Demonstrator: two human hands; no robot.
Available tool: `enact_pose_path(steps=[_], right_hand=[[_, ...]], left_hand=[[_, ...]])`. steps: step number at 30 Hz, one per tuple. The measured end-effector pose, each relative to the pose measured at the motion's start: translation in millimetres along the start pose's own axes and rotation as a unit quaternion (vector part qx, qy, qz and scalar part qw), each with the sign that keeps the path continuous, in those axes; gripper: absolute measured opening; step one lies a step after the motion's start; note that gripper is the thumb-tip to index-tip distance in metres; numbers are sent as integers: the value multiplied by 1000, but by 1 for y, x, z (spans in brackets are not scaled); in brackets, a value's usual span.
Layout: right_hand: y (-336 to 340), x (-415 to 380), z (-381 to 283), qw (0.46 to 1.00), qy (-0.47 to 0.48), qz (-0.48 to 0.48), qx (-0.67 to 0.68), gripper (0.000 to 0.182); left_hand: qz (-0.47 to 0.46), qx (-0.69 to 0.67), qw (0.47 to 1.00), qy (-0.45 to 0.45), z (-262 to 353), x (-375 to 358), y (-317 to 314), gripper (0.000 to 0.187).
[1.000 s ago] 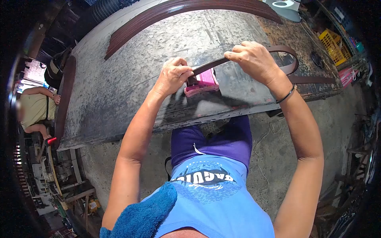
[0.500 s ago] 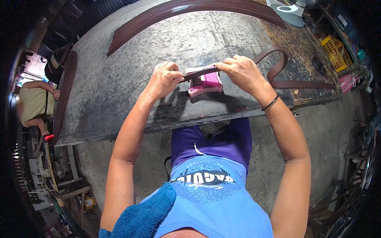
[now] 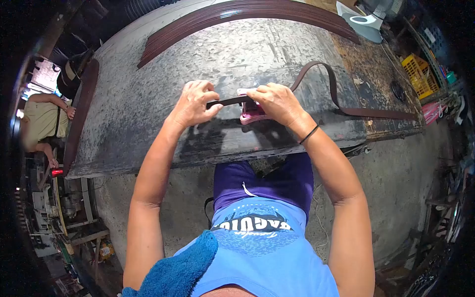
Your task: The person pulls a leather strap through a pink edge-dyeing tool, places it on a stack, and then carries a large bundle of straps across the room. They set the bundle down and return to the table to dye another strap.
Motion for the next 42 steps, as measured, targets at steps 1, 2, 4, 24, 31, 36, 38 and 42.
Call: enact_pose_path(steps=[1,2,4,24,31,36,38,42], right_hand=[[-2,3,-1,1000,-2,0,12,35],[-9,2,1,1000,-9,-11,13,37],[-13,5,-2,1000,-5,-3,18,36],[-8,1,-4,999,12,-8,-35,47],[-12,3,-5,999,10,9,-34,44],[-8,3,-6,999,16,19,-36,44],[-10,2,-4,999,16,-1,-47,48],[-9,0,-3,999,14,-2,-39,53]], left_hand=[[2,1,1000,3,4,3,-2,23],[0,-5,1000,-3,11,6,-6,24],[13,-17,1000,-14,26,11,-11,24],[20,61,998,-3,26,11,-19,14],[41,35,999,0,37,17,-25,14],[28,55,998,4,30,12,-21,15],[30,60,998,4,22,6,-16,14],[29,74,997,19,3,-6,-5,15]])
Point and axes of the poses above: each hand's wrist, its own x-axis towards the middle knuckle, its own y-axis out of the back of the hand, z = x × y, the point moved 10 cm from there along x, towards the middle knuckle, and after that the axes turned 13 degrees about y, right-handed, at the moved point
